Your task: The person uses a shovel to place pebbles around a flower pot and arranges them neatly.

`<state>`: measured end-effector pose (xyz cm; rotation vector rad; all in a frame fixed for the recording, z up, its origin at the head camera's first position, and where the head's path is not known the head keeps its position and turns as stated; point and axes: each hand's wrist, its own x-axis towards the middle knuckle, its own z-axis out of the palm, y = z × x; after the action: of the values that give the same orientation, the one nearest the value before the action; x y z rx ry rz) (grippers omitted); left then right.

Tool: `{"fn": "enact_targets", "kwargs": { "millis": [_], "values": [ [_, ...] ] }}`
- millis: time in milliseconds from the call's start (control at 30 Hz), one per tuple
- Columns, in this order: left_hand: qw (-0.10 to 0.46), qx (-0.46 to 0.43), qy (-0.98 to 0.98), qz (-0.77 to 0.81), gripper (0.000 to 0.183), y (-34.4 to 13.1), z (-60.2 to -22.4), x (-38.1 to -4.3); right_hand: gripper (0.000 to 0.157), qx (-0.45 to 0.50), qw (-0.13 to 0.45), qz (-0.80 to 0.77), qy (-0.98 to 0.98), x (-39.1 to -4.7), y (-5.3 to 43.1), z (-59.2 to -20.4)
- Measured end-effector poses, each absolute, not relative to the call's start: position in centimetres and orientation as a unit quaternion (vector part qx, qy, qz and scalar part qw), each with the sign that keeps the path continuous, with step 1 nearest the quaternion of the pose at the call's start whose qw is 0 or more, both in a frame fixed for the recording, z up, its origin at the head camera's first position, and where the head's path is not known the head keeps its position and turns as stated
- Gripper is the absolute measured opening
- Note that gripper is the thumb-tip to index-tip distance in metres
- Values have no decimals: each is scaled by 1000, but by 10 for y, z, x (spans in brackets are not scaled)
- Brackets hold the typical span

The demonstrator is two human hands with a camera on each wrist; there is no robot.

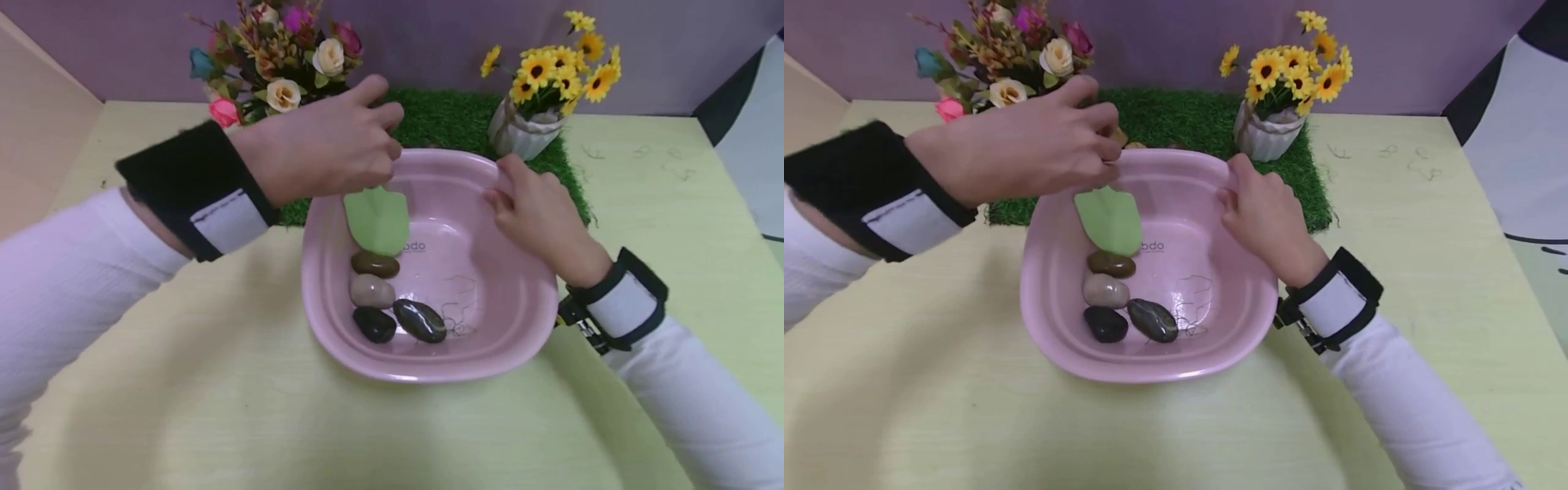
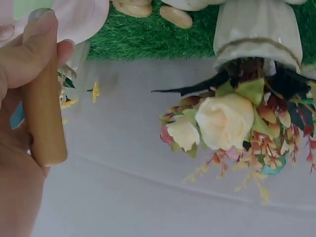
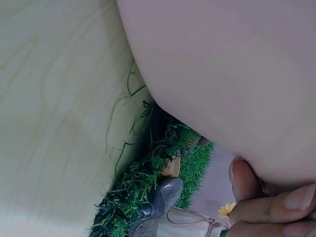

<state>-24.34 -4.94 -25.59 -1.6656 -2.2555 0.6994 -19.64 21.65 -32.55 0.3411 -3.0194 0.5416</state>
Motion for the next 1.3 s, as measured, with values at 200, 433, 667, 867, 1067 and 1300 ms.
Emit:
{"fn": "enact_targets", "kwargs": {
  "millis": [200, 433, 667, 867, 1067, 1300],
  "values": [
    [67, -575, -779, 239, 30, -44, -256, -245, 34, 110, 28, 178, -978, -196, 216, -326],
    [-15, -535, -804, 260, 38, -44, -252, -240, 34, 113, 29, 175, -978, -196, 216, -326],
    [-92, -516, -823, 219, 13, -42, -250, -236, 35, 111, 26, 174, -978, -197, 215, -326],
    [-159, -477, -840, 203, 6, -41, -246, -235, 35, 109, 27, 170, -979, -196, 215, -326],
    [-225, -403, -863, 206, 13, -39, -241, -228, 36, 107, 25, 168, -980, -197, 215, -326],
    [-232, -387, -858, 243, 3, -35, -236, -221, 36, 108, 26, 171, -979, -197, 216, -326]
  ]
}}
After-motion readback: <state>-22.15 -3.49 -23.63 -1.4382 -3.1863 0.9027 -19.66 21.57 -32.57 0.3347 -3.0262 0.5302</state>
